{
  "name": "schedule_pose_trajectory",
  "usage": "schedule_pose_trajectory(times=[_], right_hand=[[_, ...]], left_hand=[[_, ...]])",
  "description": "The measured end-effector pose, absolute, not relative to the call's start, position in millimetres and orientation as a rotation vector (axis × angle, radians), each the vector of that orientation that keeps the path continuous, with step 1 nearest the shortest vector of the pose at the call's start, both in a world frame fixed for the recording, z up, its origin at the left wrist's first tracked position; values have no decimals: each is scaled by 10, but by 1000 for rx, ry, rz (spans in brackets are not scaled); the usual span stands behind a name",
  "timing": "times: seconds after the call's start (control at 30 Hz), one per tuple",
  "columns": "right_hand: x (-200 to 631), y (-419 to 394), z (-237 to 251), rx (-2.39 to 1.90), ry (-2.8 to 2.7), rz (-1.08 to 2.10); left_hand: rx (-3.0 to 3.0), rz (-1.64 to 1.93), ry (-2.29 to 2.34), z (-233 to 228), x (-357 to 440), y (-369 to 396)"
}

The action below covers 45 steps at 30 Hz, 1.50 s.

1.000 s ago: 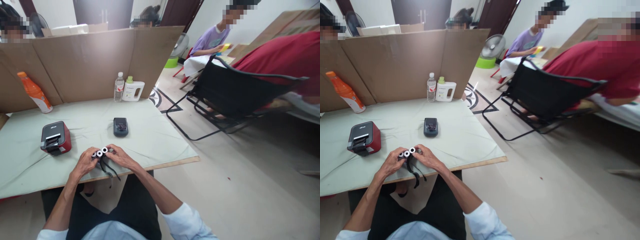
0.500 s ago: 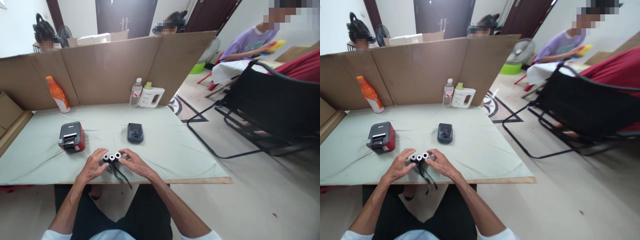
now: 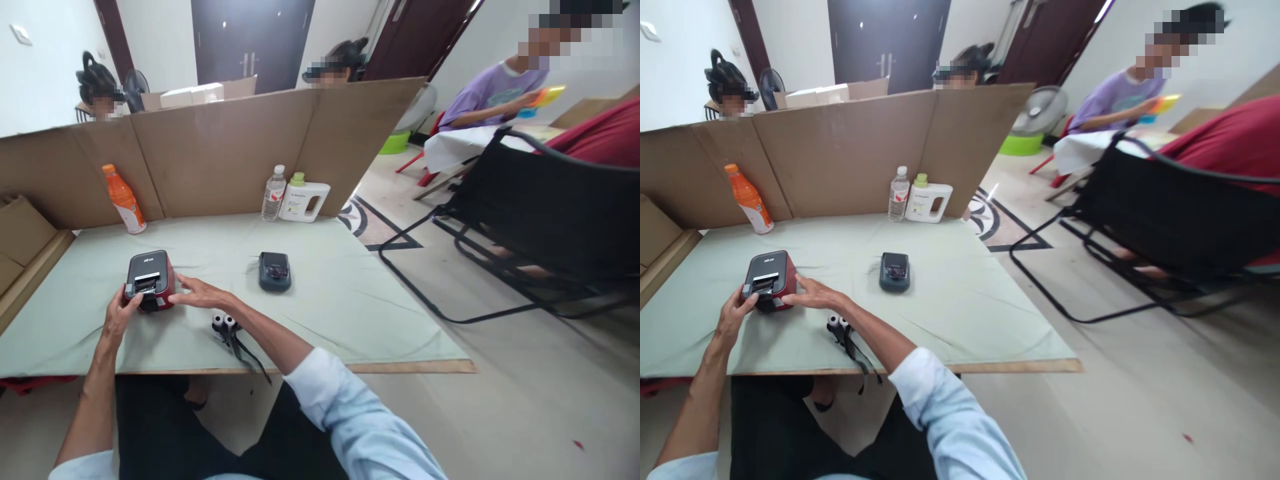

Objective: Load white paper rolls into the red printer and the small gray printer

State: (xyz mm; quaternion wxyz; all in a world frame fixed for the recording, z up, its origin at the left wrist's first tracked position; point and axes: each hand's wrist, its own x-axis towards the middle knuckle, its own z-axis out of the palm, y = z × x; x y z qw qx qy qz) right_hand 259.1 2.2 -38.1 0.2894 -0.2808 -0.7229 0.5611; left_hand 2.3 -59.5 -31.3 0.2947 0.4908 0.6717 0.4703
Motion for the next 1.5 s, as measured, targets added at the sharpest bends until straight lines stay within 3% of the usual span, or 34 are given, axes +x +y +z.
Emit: schedule_pose_trajectory(times=[0.23, 0.47, 0.63, 1.1, 1.33, 1.5], right_hand=[[2371, 65, -397, -552, -1847, 1469], [3213, -72, -450, -651, -1726, 1360], [3648, -121, -543, -746, -1681, 1361], [3655, -144, -1158, -838, -1522, 1235], [3580, -150, -1459, -950, -1569, 927], [3578, -129, -1493, -928, -1582, 904]], left_hand=[[1458, 1274, 1740, -479, 164, -527], [1664, 1258, 1386, -418, 923, -311], [1714, 1196, 1249, -619, 1324, -188], [1739, 1153, 1237, -1018, 1159, -240], [1743, 1194, 1320, -1236, 1135, -261], [1823, 1258, 1412, -1371, 1102, -290]])
